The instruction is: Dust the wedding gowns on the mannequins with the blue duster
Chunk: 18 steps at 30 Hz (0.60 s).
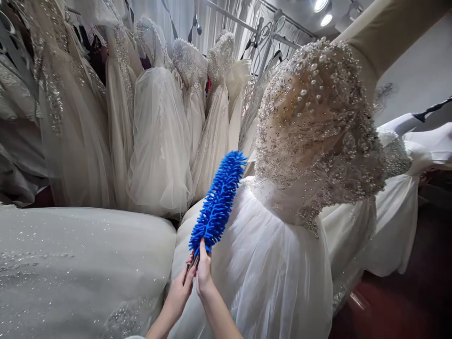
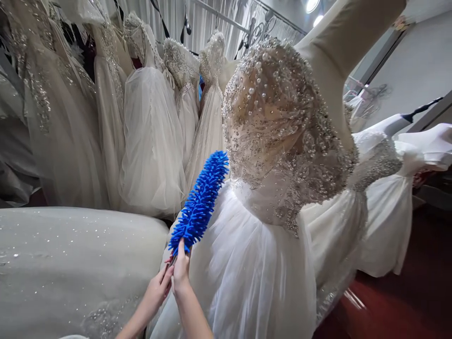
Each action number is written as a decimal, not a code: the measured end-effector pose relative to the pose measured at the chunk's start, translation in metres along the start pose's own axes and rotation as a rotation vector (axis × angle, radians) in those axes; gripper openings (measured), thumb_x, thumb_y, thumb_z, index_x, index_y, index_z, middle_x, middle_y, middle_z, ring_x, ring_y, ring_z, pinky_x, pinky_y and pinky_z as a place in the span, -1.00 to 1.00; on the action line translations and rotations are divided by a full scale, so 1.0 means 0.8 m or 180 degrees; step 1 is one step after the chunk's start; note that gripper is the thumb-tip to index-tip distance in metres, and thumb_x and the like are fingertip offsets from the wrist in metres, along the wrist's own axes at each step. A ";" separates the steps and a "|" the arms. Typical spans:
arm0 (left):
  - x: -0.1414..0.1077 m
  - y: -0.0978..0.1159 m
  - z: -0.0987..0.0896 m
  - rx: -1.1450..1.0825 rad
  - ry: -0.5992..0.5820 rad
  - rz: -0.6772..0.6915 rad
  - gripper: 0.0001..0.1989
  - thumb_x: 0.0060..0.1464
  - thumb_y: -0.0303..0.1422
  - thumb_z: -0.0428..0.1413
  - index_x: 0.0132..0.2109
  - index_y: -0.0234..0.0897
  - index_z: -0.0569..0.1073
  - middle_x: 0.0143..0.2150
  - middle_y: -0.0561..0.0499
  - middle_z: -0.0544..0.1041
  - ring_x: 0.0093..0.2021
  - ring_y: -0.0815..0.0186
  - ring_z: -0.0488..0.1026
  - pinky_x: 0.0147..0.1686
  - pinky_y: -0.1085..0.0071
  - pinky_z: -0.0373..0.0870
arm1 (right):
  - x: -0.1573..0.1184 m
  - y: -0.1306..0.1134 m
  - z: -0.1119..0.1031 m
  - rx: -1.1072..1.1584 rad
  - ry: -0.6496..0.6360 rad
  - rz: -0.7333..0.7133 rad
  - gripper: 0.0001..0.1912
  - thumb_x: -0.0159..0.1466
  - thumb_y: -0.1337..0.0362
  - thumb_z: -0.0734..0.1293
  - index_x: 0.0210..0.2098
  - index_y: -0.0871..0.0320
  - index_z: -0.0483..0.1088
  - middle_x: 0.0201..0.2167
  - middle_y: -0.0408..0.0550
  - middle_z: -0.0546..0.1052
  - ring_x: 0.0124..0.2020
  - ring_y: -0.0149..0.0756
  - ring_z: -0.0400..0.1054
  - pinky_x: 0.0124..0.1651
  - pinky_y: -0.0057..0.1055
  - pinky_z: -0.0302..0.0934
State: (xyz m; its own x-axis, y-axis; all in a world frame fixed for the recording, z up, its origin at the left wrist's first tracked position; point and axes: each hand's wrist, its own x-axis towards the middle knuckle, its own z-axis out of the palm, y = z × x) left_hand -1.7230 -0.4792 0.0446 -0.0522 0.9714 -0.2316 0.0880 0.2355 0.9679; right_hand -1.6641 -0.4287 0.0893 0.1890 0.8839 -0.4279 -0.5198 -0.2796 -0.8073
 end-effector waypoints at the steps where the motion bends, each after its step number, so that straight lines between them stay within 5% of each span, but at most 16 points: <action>1: 0.004 0.007 0.001 -0.0016 -0.0090 0.0088 -0.23 -0.06 0.14 -0.09 0.15 -0.32 0.28 -0.60 0.06 0.47 -0.59 0.28 0.37 -0.57 0.41 0.30 | 0.001 -0.008 0.000 0.0014 0.0045 -0.0073 -0.51 0.01 -0.21 0.26 -0.54 0.13 0.22 -0.72 -0.22 0.29 -0.71 -0.43 0.19 -0.66 -0.48 0.05; 5: 0.007 -0.006 0.002 -0.0048 -0.0254 -0.0016 -0.22 -0.06 0.13 -0.10 0.20 -0.29 0.20 -0.34 -0.05 0.57 -0.53 0.31 0.41 -0.51 0.43 0.32 | 0.007 -0.001 -0.004 0.0009 0.0107 0.0344 -0.51 0.08 -0.19 0.21 -0.62 0.11 0.13 -0.78 -0.26 0.21 -0.77 -0.45 0.11 -0.70 -0.49 0.01; 8: -0.009 -0.052 -0.002 -0.0094 -0.0311 -0.0543 -0.15 -0.08 0.18 -0.15 0.24 -0.27 0.10 -0.55 0.09 0.50 -0.73 0.41 0.21 -0.71 0.48 0.13 | 0.007 0.042 -0.013 -0.0119 0.0176 0.0883 -0.52 0.12 -0.15 0.19 -0.64 0.11 0.12 -0.82 -0.27 0.14 -0.82 -0.47 0.03 -0.73 -0.51 -0.04; 10: -0.024 -0.084 -0.006 -0.0133 -0.0210 -0.0836 -0.06 -0.15 0.24 -0.15 0.23 -0.32 0.10 -0.75 0.23 0.27 -0.78 0.42 0.09 -0.76 0.51 -0.02 | 0.006 0.073 -0.019 -0.0194 0.0159 0.1100 -0.54 0.11 -0.14 0.21 -0.61 0.11 0.16 -0.81 -0.26 0.17 -0.82 -0.46 0.03 -0.74 -0.51 -0.04; 13: -0.039 -0.108 -0.011 -0.0107 0.0073 -0.0986 -0.02 -0.21 0.29 -0.16 0.18 -0.36 0.19 -0.82 0.28 0.10 -0.78 0.37 0.13 -0.75 0.50 -0.02 | 0.002 0.095 -0.024 -0.0241 -0.0076 0.1253 -0.55 0.06 -0.15 0.25 -0.59 0.12 0.21 -0.78 -0.23 0.22 -0.80 -0.44 0.07 -0.72 -0.49 0.00; 16: -0.037 -0.091 -0.014 0.0043 0.0306 -0.0659 -0.17 -0.11 0.21 -0.14 0.14 -0.31 0.28 -0.63 0.07 0.47 -0.53 0.19 0.46 -0.56 0.39 0.32 | -0.004 0.074 -0.019 -0.0187 -0.0365 0.1100 -0.51 0.05 -0.16 0.26 -0.63 0.15 0.21 -0.76 -0.22 0.23 -0.77 -0.47 0.10 -0.67 -0.50 0.02; 18: -0.029 -0.064 -0.012 0.0097 0.0383 -0.0241 -0.27 -0.05 0.13 -0.11 0.12 -0.30 0.32 -0.18 -0.13 0.59 -0.10 0.10 0.47 -0.19 0.31 0.40 | -0.009 0.045 -0.014 -0.0117 -0.0521 0.0827 -0.49 0.05 -0.17 0.27 -0.65 0.16 0.20 -0.75 -0.19 0.25 -0.72 -0.46 0.13 -0.64 -0.50 0.05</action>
State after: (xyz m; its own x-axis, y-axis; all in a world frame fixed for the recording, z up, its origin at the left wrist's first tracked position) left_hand -1.7362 -0.5137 0.0013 -0.1786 0.9407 -0.2885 0.1093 0.3104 0.9443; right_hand -1.6747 -0.4493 0.0583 -0.0846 0.8287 -0.5532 -0.5022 -0.5150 -0.6947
